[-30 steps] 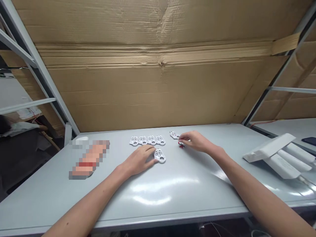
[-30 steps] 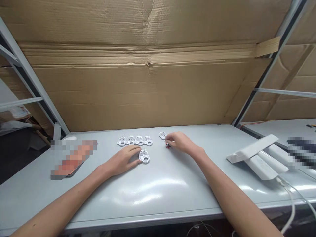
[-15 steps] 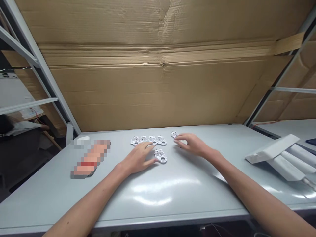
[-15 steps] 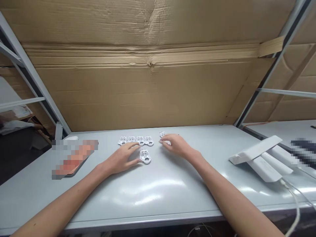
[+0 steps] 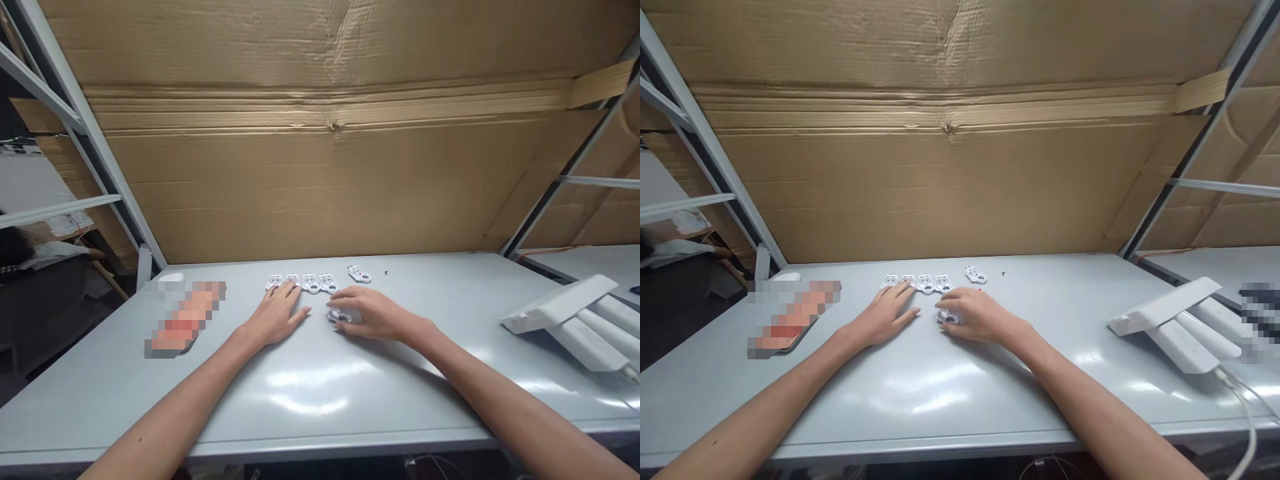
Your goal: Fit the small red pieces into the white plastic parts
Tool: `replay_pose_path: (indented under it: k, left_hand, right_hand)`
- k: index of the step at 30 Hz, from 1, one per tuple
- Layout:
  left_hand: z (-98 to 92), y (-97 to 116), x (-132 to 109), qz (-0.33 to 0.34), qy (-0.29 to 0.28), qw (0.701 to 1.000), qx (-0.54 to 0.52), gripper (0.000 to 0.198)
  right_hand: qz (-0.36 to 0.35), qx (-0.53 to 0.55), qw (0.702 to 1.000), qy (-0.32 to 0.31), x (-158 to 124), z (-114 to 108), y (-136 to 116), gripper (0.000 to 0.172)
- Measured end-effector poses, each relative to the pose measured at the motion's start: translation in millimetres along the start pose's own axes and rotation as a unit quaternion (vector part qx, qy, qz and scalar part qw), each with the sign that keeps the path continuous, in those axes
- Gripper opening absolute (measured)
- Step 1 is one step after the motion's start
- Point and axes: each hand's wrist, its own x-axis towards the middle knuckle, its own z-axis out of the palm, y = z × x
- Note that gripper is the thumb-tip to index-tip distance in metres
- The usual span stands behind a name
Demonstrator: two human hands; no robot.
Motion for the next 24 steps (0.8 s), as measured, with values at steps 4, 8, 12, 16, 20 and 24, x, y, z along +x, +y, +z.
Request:
replay_pose_path:
  k: [4, 8, 12, 16, 20, 24]
  left_hand:
    - [-1.0, 0, 0, 0.001, -0.009, 1.0, 0.002, 0.047]
    - [-4.3, 2, 0, -0.008, -0.025, 1.0, 0.008, 0.048]
    - [-5.5, 4, 0, -0.019, -0.04, 0.999, 0.016, 0.05]
    - [-5.1, 4, 0, -0.019, -0.034, 0.999, 0.011, 0.05]
    - [-4.9, 5, 0, -0.023, -0.044, 0.999, 0.013, 0.054]
    - [-3.0, 4, 0, -0.02, -0.035, 0.999, 0.008, 0.053]
  right_hand:
    - [0.045, 0.0, 0.998, 0.035, -2, -8, 10, 0.025]
    - [0.062, -0.025, 0.997, 0.037, -2, -9, 16, 0.021]
    - [0.061, -0.032, 0.997, 0.031, -3, -7, 16, 0.017]
    - [0.063, -0.066, 0.996, 0.024, -1, -1, 14, 0.009]
    - [0.097, -0.089, 0.991, 0.023, 0, 5, 17, 0.015]
    - [0.086, -0.056, 0.995, 0.011, -2, 5, 24, 0.018]
